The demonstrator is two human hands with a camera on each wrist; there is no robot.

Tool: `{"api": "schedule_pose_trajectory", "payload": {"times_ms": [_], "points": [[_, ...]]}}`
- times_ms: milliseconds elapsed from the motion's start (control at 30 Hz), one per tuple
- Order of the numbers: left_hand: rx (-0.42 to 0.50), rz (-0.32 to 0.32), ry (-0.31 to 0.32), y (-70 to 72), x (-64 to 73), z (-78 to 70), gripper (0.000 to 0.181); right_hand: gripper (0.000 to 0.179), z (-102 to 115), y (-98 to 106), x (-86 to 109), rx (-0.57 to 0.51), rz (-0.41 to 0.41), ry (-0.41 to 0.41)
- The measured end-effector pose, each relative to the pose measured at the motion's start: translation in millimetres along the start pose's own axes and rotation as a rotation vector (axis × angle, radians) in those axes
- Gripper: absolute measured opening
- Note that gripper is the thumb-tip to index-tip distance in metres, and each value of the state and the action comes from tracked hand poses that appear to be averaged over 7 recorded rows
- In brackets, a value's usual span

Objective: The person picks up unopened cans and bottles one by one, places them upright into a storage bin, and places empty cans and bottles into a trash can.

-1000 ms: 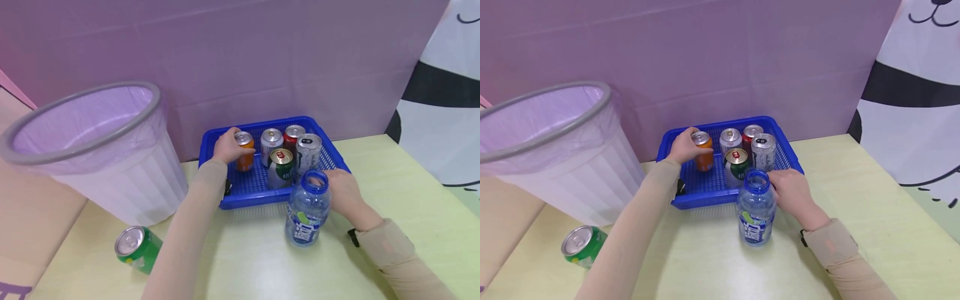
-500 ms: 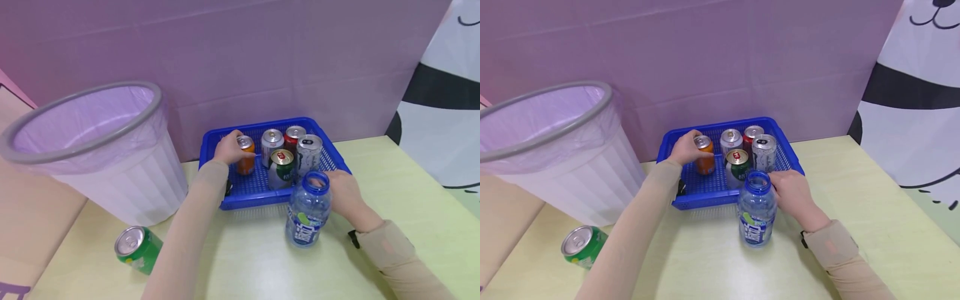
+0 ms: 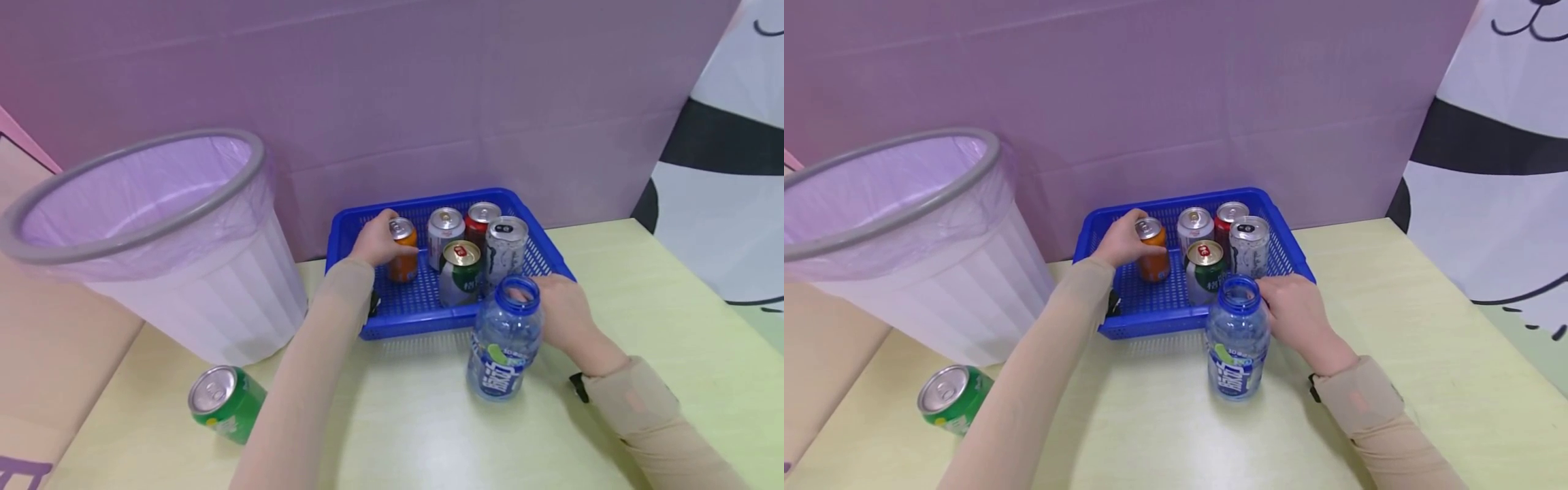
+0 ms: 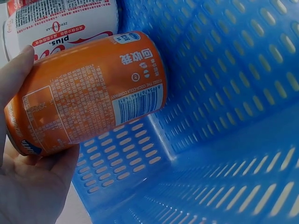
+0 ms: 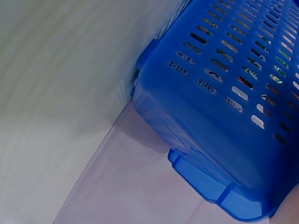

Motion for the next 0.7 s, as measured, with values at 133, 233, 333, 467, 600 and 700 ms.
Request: {"api": "schedule_pose_trajectory", "payload": {"times_ms": [133, 233, 333, 467, 600, 700], "points": [[0.004, 0.006, -0.006, -0.5, -1.6, -0.1, 0.061, 0.018, -0.4, 0.4, 0.3, -0.006, -0.015, 0.011], [0.005, 0.006, -0.01, -0.8, -2.4, 0.3, 0.06, 0.017, -0.3, 0.5, 0.6, -0.005, -0.02, 0.017], [-0.005, 0.002, -0.013, -0.5, -2.7, -0.2, 0.061, 0.017, -0.4, 0.7, 0.5, -0.004, -0.022, 0.017], [-0.03, -0.004, -0.011, -0.1, -1.9, -1.1, 0.063, 0.018, -0.8, 1.2, 0.7, -0.008, -0.026, 0.015], [-0.048, -0.013, -0.001, 0.2, -0.2, -1.2, 0.064, 0.017, -0.3, 1.3, 0.7, -0.011, -0.021, 0.011], [-0.056, -0.017, 0.004, 0.3, 0.4, -0.7, 0.064, 0.015, 0.3, 1.1, 0.5, -0.008, -0.014, 0.004]]}}
Point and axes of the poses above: each hand's wrist, its own x-axis away from the middle knuckle, its own y-axis out of the back of the hand, z = x × y, the point moved 6 cm from there along -x, towards the middle knuckle, and after that the axes turned 6 degrees about z, right-handed, at the moved point
